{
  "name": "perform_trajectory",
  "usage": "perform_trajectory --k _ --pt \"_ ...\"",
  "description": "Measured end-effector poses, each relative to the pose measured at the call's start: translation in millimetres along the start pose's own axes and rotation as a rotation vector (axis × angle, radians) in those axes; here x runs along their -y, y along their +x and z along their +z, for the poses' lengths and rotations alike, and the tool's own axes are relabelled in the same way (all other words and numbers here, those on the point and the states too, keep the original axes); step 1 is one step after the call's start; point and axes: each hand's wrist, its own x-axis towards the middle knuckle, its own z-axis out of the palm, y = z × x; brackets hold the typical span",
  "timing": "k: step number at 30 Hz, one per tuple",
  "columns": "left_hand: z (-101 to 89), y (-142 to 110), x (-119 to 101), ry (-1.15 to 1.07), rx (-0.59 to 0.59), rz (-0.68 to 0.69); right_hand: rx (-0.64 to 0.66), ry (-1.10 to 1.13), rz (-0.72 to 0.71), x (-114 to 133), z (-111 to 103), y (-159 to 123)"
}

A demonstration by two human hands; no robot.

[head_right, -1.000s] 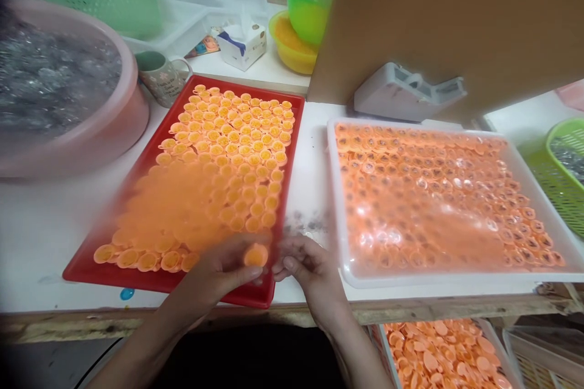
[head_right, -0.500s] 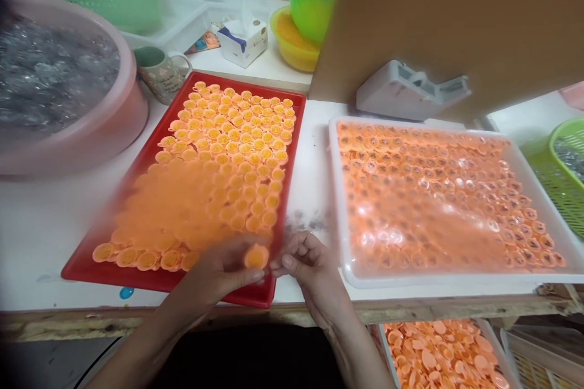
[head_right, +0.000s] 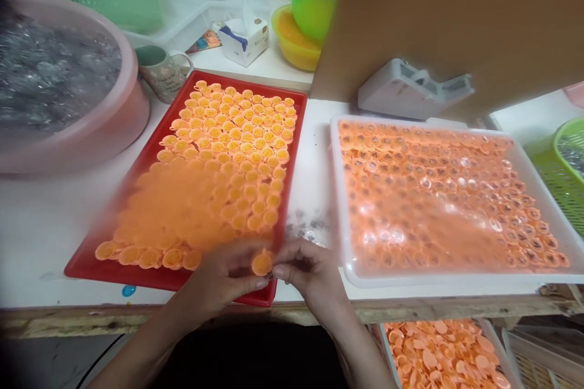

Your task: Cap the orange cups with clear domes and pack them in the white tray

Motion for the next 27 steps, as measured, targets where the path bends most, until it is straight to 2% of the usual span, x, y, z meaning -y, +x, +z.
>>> perform_trajectory --k 2,5,10,14,16,20,23,27 --pt "2.9 -0.3 0.4 0.023 0.019 0.001 0.031 -0.063 0.002 1.6 0.5 1.2" --pt "7.6 -1.0 0.6 0.138 0.046 0.037 0.000 -0.224 -0.049 2.2 2.7 1.7" --pt "11.3 -2.7 3.9 0.244 0.021 0.164 -0.070 -0.483 -0.300 2.0 9.6 -3.3" --pt "12.6 -3.6 7.6 0.263 -0.089 0.231 -0.161 -0.578 -0.458 0.0 14.6 -10.0" --pt "13.1 -4.4 7.1 0.299 -0.125 0.278 -0.194 -0.582 -0.479 -1.4 16.2 -12.6" --pt "11.6 -7.5 4.6 0.432 -0.127 0.417 -0.260 -0.543 -0.447 -2.4 17.9 -16.1" --pt "9.3 -10.2 5.5 0.480 -0.147 0.513 -0.229 -0.590 -0.469 0.1 18.9 -18.2" --pt "9.1 -12.4 6.8 0.454 -0.171 0.514 -0.201 -0.652 -0.570 6.0 20.6 -20.3"
